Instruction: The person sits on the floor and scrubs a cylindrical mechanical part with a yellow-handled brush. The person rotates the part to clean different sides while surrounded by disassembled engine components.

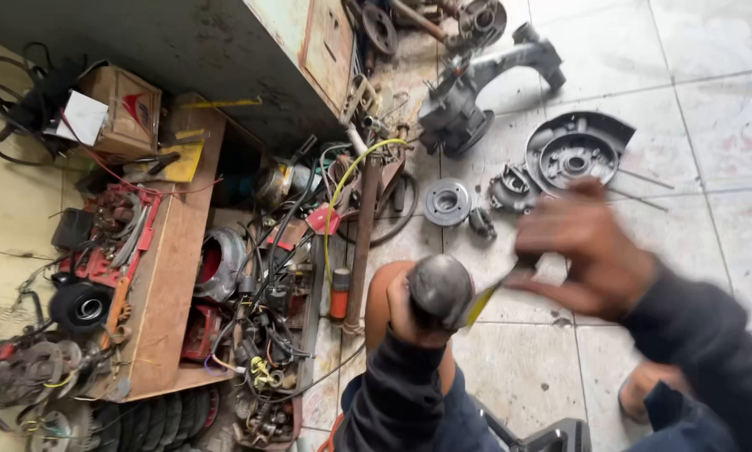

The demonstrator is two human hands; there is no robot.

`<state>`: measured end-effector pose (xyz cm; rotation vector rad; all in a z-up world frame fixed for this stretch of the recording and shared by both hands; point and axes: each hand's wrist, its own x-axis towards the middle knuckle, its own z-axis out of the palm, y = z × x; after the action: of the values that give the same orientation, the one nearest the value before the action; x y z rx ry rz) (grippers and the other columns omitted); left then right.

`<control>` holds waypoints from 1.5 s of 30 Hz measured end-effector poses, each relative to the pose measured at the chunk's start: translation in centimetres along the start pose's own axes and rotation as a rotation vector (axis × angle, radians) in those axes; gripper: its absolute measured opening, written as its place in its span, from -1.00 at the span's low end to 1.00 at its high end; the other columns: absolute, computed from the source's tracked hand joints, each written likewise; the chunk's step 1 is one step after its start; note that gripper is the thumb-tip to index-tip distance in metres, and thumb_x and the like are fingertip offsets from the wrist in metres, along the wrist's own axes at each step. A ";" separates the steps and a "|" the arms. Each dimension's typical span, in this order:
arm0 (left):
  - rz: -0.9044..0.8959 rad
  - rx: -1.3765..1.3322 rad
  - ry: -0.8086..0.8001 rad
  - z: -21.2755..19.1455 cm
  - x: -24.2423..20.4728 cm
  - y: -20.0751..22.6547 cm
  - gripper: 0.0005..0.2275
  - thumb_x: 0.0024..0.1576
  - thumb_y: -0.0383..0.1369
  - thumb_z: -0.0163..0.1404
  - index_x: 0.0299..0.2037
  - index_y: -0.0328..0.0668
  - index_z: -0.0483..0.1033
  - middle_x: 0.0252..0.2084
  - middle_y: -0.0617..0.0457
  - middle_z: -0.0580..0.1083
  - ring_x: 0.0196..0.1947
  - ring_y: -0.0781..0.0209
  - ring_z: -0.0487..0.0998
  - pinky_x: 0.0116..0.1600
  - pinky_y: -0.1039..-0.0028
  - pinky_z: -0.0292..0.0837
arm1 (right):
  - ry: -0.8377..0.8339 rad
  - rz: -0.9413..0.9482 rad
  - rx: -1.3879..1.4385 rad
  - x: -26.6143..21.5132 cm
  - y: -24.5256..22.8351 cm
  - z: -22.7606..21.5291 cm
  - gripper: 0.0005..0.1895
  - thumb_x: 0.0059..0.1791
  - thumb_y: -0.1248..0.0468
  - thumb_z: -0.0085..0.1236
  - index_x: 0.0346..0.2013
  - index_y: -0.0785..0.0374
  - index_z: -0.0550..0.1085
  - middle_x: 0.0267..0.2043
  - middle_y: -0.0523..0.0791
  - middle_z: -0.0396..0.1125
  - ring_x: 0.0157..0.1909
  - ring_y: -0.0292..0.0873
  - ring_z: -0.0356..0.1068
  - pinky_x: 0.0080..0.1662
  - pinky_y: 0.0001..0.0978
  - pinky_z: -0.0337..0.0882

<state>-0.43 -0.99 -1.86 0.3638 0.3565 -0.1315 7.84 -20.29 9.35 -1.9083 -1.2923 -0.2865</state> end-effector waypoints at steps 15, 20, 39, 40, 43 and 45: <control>-0.191 -0.114 -0.062 -0.3 0.0 0.1 -0.67 0.00 -0.08 -0.23 -0.58 -0.20 0.30 -0.57 -0.03 0.31 -0.53 0.04 0.36 -0.50 0.32 0.30 | 0.008 0.018 0.024 0.0 -0.5 0.1 -0.65 -0.17 -0.07 0.06 -0.71 0.05 0.32 -0.68 -0.27 0.15 -0.50 -0.19 0.18 -0.11 -0.26 -0.08; -0.329 -0.054 -0.373 -1.7 0.1 0.8 -0.48 0.01 0.00 -0.32 -0.13 -0.35 0.39 -0.35 -0.25 0.38 -0.72 0.23 0.10 -0.60 0.56 -0.06 | 0.037 0.092 0.069 -1.5 3.8 -0.2 -0.77 -0.15 0.11 0.10 -0.38 0.22 0.50 -0.58 -0.17 0.33 -0.56 -0.20 0.24 -0.36 -0.32 0.23; -0.034 0.011 0.216 -2.5 1.8 0.0 -0.69 0.05 -0.28 -0.19 -0.26 -0.38 0.53 -0.39 -0.13 0.51 -0.33 -0.01 0.51 -0.14 0.29 0.42 | -0.027 0.112 0.012 -1.2 1.2 0.6 -0.77 -0.14 -0.04 0.02 -0.53 -0.01 0.41 -0.61 -0.27 0.26 -0.52 -0.19 0.22 -0.12 -0.27 -0.05; -0.042 0.011 0.248 -2.7 0.2 -0.4 -0.69 0.05 -0.28 -0.19 -0.26 -0.38 0.53 -0.39 -0.13 0.51 -0.33 -0.01 0.51 -0.14 0.29 0.42 | -0.032 0.132 0.037 -2.5 2.2 0.5 -0.77 -0.14 -0.04 0.02 -0.53 -0.01 0.41 -0.61 -0.27 0.26 -0.52 -0.19 0.22 -0.12 -0.27 -0.05; 0.030 -0.086 0.010 -0.8 0.6 -0.3 -0.63 -0.03 -0.22 -0.19 -0.16 -0.39 0.42 -0.17 -0.06 0.43 -0.13 0.12 0.44 0.06 0.43 0.30 | -0.092 0.350 -0.478 -2.6 3.8 -1.3 -0.58 -0.16 -0.21 0.02 -0.41 0.03 0.55 -0.40 -0.28 0.43 -0.36 -0.18 0.32 -0.01 -0.21 -0.01; -0.013 -0.028 0.054 0.4 -0.4 -0.2 -0.75 0.03 -0.31 -0.18 -0.30 -0.38 0.44 -0.30 -0.02 0.45 -0.24 0.22 0.45 -0.02 0.54 0.29 | -0.109 0.100 0.027 -1.0 -0.7 -0.7 -0.61 -0.18 -0.17 -0.02 -0.74 -0.02 0.37 -0.71 -0.32 0.24 -0.57 -0.28 0.10 -0.14 -0.30 -0.07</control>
<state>-0.71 -1.29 -1.45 0.3376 0.4135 -0.1295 6.95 -21.39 9.59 -1.9808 -1.2601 -0.1148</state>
